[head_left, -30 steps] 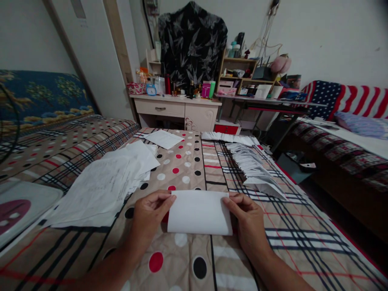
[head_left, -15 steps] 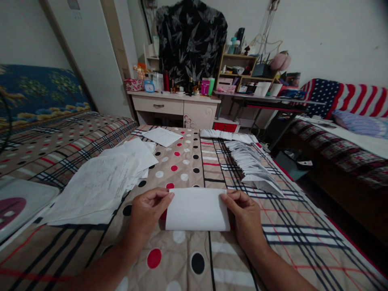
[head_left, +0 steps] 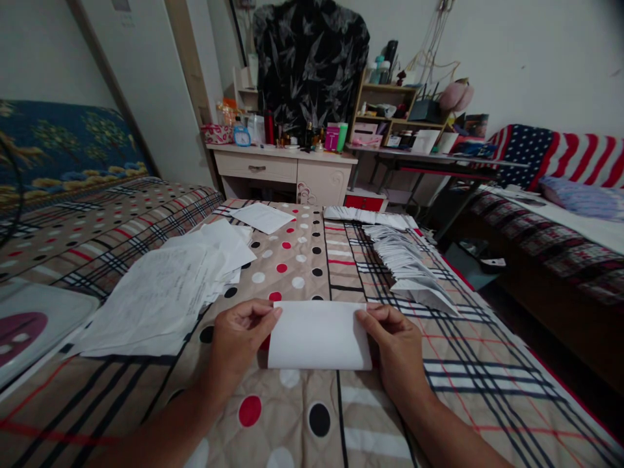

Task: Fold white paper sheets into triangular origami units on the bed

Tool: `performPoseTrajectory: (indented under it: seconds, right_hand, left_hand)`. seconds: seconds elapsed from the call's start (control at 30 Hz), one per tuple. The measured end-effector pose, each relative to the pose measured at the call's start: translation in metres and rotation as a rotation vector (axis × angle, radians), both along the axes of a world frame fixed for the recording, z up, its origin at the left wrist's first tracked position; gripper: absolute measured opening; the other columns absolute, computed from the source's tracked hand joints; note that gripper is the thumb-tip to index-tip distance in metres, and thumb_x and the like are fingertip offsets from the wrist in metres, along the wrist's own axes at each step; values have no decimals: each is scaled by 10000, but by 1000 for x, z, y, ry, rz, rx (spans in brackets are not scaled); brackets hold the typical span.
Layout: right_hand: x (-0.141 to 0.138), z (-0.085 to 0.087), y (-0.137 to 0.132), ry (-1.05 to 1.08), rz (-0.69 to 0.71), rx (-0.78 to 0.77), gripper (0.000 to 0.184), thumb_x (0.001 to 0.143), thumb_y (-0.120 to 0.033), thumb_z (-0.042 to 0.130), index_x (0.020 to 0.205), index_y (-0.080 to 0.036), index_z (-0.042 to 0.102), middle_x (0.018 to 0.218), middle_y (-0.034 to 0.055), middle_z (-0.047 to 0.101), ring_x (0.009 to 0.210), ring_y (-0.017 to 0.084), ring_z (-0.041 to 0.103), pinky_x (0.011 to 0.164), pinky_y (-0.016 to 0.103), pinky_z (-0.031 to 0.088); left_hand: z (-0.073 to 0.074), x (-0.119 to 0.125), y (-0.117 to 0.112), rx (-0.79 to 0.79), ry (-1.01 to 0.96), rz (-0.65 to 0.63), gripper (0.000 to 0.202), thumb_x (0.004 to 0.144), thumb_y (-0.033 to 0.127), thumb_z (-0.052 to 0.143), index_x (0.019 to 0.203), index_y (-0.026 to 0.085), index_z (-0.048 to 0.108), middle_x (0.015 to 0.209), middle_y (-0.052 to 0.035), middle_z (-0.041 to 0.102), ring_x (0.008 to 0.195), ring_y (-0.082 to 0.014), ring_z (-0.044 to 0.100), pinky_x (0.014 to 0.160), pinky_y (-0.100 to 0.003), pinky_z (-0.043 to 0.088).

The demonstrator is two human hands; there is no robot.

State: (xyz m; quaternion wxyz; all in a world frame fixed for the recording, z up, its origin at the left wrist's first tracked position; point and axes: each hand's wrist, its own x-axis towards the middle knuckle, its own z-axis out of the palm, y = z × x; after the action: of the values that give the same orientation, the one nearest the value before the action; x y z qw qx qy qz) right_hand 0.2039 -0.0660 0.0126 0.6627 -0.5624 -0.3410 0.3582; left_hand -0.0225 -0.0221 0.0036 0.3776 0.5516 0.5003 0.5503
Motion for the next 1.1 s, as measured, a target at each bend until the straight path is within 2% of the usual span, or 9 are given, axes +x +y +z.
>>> performPoseTrajectory:
  seconds: [0.37,0.53,0.7,0.9,1.1]
  right_hand:
    - [1,0,0,-3,0,-19,262,593,-318,828,547,-180,611,763,41,677,673,164,573,577,260,435]
    - [2,-2,2,21,-9,-42,280,565,-316,844,568,-170,604,727,29,664,620,140,544,538,245,407]
    - [4,-2,5,64,44,-30,311,539,-281,855,715,-185,618,663,-14,622,594,127,533,536,230,400]
    - [7,-4,11,-101,122,-87,264,541,-285,831,660,-175,623,624,-1,616,566,136,536,515,240,392]
    - [11,-9,17,-357,155,-125,166,597,-256,750,650,-185,610,609,-3,615,547,138,531,511,251,380]
  left_hand:
    - [7,2,0,-17,-14,-10,209,660,298,726,570,159,598,628,-11,658,577,-120,600,544,-207,496]
    - [3,1,2,-66,-74,-46,235,646,284,762,719,163,574,651,10,657,609,-120,634,575,-198,507]
    - [2,-2,5,-160,-121,-102,274,648,267,765,810,166,568,688,5,686,633,-126,655,580,-199,511]
    - [1,-4,9,-207,-47,-123,247,631,253,753,808,143,621,682,-15,692,624,-144,660,568,-217,518]
    - [0,-3,8,-165,137,-143,160,664,212,694,806,144,667,656,-22,697,603,-148,664,561,-216,520]
